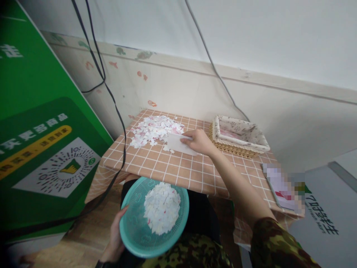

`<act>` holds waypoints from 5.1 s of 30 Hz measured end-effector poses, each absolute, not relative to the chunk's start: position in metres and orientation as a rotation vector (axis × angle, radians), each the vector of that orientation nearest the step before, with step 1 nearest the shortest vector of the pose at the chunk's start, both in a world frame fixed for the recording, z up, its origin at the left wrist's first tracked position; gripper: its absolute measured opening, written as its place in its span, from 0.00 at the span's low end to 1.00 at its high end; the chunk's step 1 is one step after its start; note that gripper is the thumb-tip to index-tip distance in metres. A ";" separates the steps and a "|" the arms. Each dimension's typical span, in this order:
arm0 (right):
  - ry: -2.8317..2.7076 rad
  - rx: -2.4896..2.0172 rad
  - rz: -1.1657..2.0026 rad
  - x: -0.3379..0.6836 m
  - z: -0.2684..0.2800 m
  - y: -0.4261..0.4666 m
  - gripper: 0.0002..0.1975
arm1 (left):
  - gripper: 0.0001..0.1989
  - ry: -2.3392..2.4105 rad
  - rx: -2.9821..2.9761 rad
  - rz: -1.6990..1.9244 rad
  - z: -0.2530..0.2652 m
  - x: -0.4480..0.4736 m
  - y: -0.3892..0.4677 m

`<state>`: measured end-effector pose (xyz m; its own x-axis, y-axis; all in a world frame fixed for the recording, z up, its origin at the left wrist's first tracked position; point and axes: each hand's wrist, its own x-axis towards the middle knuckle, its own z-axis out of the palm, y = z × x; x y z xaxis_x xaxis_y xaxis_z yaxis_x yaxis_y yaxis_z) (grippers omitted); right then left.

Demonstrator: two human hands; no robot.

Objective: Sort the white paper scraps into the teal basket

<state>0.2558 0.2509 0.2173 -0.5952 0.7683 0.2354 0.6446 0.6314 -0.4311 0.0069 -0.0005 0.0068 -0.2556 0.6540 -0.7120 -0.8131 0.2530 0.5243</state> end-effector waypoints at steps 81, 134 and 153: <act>-2.276 -1.308 0.185 0.254 0.199 0.213 0.15 | 0.08 1.140 -0.213 1.382 0.002 0.006 -0.002; -2.173 -1.312 0.588 0.194 0.195 0.242 0.12 | 0.11 1.120 -0.169 1.410 -0.001 0.004 -0.003; -2.250 -1.248 0.681 0.209 0.203 0.244 0.12 | 0.11 1.112 -0.163 1.430 0.001 0.005 -0.004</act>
